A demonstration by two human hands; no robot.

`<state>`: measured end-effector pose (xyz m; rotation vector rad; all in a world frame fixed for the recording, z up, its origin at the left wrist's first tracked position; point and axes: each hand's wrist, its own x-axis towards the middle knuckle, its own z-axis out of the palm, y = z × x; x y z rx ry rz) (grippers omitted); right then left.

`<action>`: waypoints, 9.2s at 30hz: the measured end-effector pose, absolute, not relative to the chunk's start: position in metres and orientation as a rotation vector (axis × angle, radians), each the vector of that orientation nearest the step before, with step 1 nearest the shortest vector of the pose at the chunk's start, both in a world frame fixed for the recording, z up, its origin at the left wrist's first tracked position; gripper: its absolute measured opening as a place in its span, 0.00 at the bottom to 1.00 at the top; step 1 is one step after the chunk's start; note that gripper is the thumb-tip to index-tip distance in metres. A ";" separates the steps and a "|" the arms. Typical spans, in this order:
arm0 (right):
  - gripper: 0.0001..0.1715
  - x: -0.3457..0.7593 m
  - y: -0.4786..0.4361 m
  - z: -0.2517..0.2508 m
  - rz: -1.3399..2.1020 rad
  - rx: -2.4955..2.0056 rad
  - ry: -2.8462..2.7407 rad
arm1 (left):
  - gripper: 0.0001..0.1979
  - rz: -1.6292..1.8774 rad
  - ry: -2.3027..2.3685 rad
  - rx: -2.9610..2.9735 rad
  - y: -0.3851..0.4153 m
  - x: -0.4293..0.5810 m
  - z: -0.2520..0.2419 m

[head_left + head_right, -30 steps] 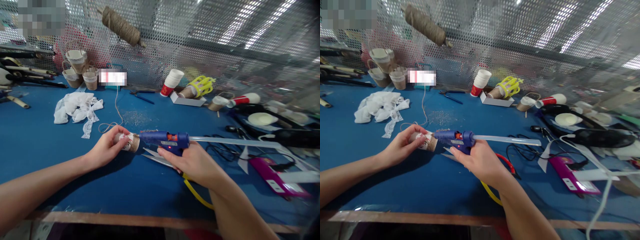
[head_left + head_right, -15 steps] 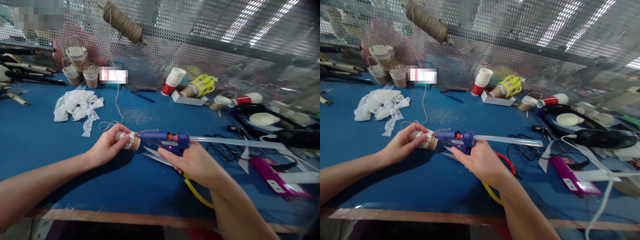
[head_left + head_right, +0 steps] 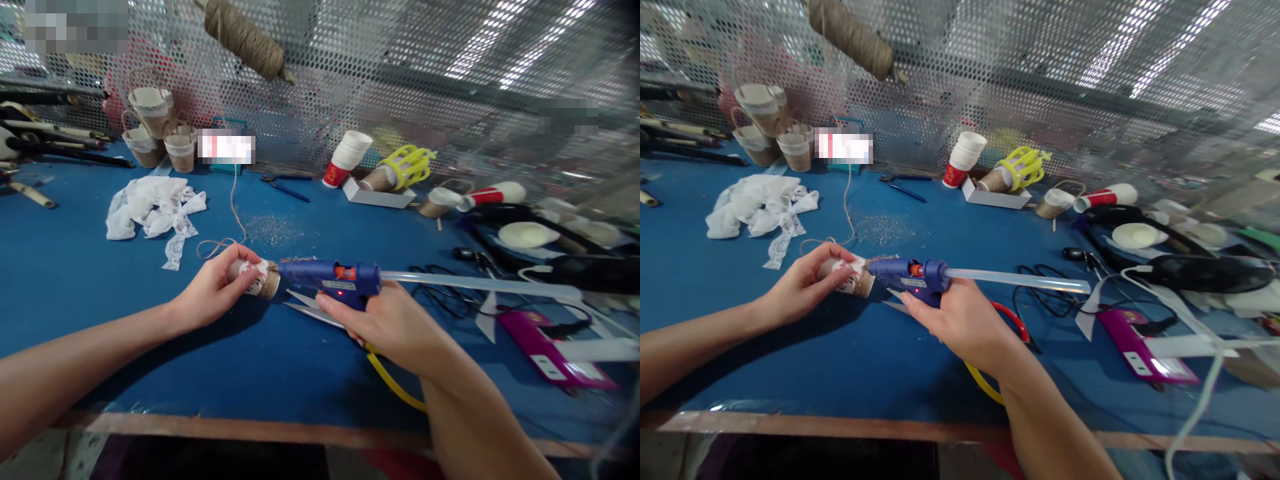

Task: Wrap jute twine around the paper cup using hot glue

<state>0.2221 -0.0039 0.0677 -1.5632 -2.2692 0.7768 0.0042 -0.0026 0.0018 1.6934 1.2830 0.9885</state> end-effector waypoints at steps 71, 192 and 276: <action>0.10 0.223 -0.010 0.060 0.401 -1.474 -2.368 | 0.10 1.016 1.283 1.728 -0.003 0.004 0.004; 0.12 0.223 -0.019 0.059 0.010 -1.077 -2.552 | 0.10 0.962 1.342 1.769 0.002 0.006 0.004; 0.17 0.241 -0.012 0.060 -0.502 -0.888 -2.679 | 0.05 0.982 1.180 2.045 -0.014 0.006 0.000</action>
